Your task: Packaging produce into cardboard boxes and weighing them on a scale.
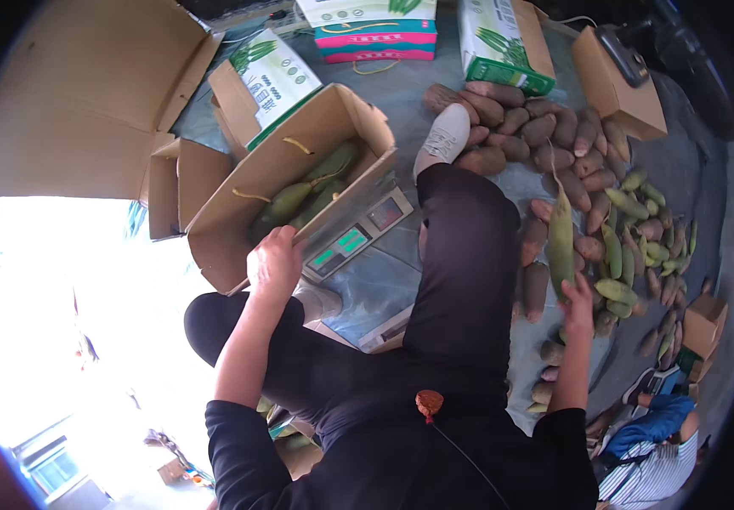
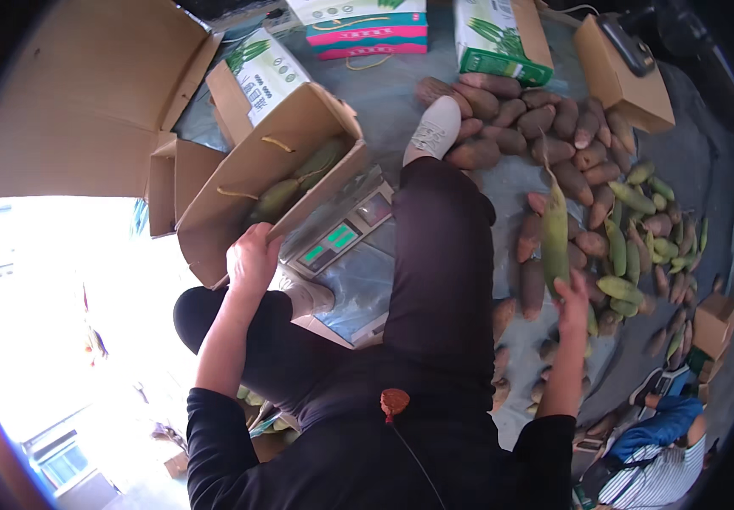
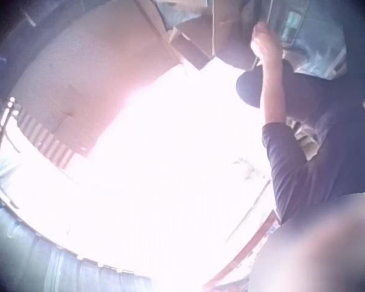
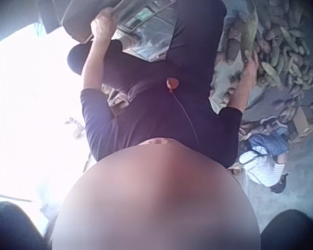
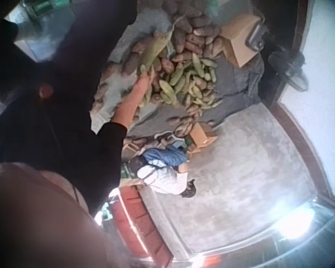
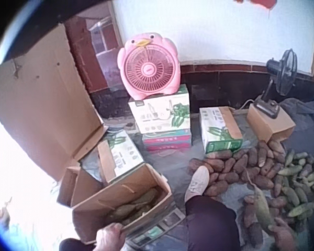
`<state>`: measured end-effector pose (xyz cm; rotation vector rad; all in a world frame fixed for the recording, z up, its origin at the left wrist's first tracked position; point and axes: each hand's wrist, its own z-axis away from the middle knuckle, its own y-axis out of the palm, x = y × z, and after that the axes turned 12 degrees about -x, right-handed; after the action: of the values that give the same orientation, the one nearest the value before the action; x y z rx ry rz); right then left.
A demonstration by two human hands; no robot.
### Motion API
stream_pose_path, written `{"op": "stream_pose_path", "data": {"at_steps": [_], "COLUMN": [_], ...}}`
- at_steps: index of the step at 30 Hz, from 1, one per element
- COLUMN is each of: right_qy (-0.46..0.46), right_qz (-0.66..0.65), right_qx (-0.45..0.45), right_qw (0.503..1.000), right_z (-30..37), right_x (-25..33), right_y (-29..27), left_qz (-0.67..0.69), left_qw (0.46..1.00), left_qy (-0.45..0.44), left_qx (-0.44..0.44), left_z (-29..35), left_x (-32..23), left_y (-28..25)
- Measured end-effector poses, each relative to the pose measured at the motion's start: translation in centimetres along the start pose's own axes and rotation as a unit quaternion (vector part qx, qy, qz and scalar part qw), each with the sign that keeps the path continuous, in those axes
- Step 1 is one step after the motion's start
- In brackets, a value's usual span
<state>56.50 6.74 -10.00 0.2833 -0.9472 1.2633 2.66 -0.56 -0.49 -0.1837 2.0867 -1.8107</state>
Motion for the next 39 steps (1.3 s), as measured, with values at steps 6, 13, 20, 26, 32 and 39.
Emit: {"op": "stream_pose_path", "data": {"at_steps": [6,13,20,26,32,39], "right_qy": [-0.327,-0.748,-0.87,-0.807,-0.693,-0.416], "right_qz": [0.082,0.178,0.239,0.211,0.107,0.093], "right_qx": [0.252,0.267,0.238,0.309,0.309,0.08], "right_qw": [0.907,0.58,0.359,0.457,0.643,0.901], "right_z": [7.0,18.3,28.4,30.5,21.4,4.5], "right_x": [18.4,28.7,18.4,18.5,23.5,12.0], "right_y": [10.8,26.2,39.0,39.0,27.9,15.7], "left_qz": [0.011,0.022,0.003,0.057,-0.008,-0.004], "left_qw": [1.0,1.0,0.997,0.994,0.997,0.997], "left_qy": [0.004,0.006,-0.012,0.071,0.06,0.065], "left_qx": [-0.009,0.016,0.074,-0.065,-0.042,-0.047], "left_z": [0.1,-0.4,-1.0,-0.7,-0.3,-0.3], "left_x": [0.6,0.5,0.3,2.8,0.8,0.3], "left_y": [0.4,0.4,0.5,2.8,0.7,0.6]}}
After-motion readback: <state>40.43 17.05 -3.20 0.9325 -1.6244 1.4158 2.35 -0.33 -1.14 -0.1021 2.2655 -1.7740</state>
